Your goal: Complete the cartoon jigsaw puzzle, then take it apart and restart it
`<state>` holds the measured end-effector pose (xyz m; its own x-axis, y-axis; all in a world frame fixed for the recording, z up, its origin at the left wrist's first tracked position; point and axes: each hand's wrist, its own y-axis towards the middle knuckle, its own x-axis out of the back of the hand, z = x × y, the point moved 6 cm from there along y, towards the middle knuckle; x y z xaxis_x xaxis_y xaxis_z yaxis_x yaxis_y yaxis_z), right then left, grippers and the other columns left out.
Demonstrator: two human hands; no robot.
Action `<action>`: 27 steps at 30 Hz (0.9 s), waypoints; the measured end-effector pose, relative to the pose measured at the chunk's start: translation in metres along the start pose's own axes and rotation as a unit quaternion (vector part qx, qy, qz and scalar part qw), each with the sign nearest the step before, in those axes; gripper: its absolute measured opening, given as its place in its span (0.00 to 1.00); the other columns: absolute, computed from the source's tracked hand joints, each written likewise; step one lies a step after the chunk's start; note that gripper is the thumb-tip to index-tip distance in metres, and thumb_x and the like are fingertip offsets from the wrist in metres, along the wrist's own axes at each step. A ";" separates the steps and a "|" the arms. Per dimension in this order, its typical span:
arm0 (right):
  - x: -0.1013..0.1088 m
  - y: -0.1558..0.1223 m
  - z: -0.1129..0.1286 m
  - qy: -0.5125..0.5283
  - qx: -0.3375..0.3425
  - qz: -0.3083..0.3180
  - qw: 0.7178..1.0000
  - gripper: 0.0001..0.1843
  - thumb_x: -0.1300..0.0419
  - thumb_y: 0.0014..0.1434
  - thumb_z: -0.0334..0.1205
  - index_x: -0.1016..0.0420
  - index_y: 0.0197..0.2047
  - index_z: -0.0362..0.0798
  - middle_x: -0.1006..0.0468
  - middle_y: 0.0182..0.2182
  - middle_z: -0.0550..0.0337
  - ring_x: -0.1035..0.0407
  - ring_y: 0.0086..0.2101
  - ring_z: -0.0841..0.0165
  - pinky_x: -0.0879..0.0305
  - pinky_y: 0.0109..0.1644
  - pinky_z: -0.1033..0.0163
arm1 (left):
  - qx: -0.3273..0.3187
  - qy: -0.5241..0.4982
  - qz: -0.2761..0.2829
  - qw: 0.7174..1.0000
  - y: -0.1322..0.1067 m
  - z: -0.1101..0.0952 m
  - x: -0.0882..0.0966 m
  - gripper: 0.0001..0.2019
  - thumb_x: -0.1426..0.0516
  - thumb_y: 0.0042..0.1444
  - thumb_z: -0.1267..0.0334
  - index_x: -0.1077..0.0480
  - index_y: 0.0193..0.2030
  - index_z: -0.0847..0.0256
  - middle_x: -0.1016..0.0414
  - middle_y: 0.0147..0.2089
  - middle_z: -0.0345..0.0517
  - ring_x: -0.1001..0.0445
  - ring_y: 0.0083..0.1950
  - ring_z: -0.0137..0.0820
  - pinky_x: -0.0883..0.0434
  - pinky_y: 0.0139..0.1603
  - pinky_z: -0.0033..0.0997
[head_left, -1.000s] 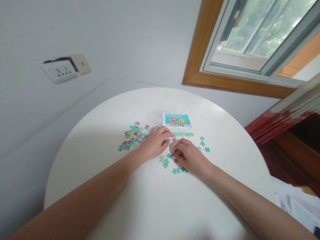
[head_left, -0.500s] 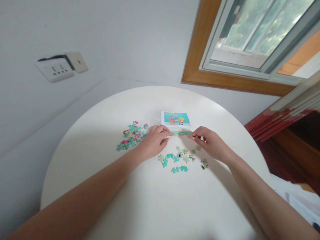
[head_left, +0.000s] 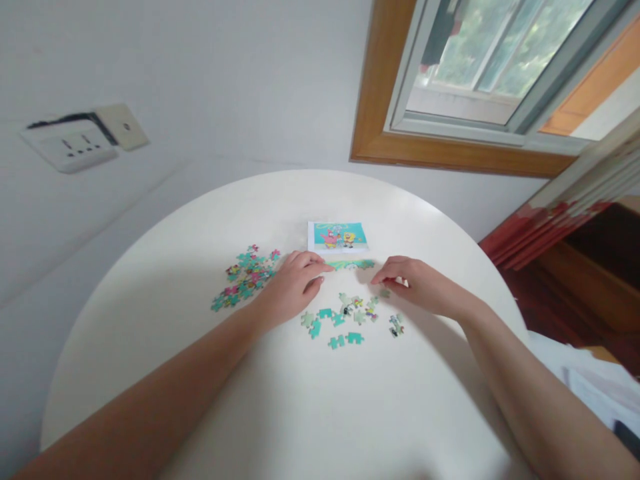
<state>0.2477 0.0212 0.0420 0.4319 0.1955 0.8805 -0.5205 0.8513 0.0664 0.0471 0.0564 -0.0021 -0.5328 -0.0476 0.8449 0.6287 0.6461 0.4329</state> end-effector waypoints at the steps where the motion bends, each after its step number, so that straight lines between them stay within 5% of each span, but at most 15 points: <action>1: 0.003 -0.001 -0.004 -0.007 -0.011 -0.010 1.000 0.16 0.47 0.55 0.25 0.21 0.39 0.48 0.23 0.35 0.56 0.30 0.36 0.69 0.36 0.42 0.65 | -0.001 0.001 0.001 1.000 0.000 0.000 0.000 0.14 0.49 0.60 0.69 0.28 0.50 0.59 0.31 0.50 0.49 0.35 0.52 0.38 0.37 0.56 0.42; 6: 0.016 -0.010 -0.020 -0.023 -0.071 -0.006 0.997 0.16 0.47 0.55 0.28 0.21 0.40 0.49 0.22 0.35 0.57 0.30 0.33 0.70 0.36 0.39 0.65 | -0.002 0.003 0.003 1.000 0.000 0.001 0.000 0.14 0.49 0.60 0.69 0.28 0.50 0.59 0.32 0.49 0.50 0.35 0.52 0.38 0.37 0.56 0.42; 17: 0.009 -0.032 -0.033 -0.008 -0.128 0.197 0.972 0.13 0.42 0.52 0.35 0.21 0.40 0.50 0.21 0.32 0.59 0.30 0.32 0.67 0.38 0.38 0.64 | -0.001 0.010 -0.009 1.000 0.001 0.002 0.001 0.14 0.49 0.59 0.69 0.29 0.50 0.58 0.33 0.49 0.49 0.35 0.52 0.39 0.36 0.56 0.43; 27: 0.016 -0.032 -0.053 -0.079 -0.216 0.117 0.966 0.12 0.45 0.49 0.29 0.22 0.33 0.50 0.21 0.30 0.59 0.31 0.28 0.68 0.40 0.32 0.65 | -0.007 0.012 -0.015 1.000 0.002 0.001 0.004 0.14 0.49 0.59 0.69 0.29 0.50 0.57 0.33 0.48 0.49 0.34 0.51 0.39 0.36 0.54 0.43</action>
<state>0.3103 0.0234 0.0293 0.2046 0.3598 0.9103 -0.2207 0.9230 -0.3153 0.0457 0.0577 0.0018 -0.5375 -0.0845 0.8390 0.6210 0.6335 0.4616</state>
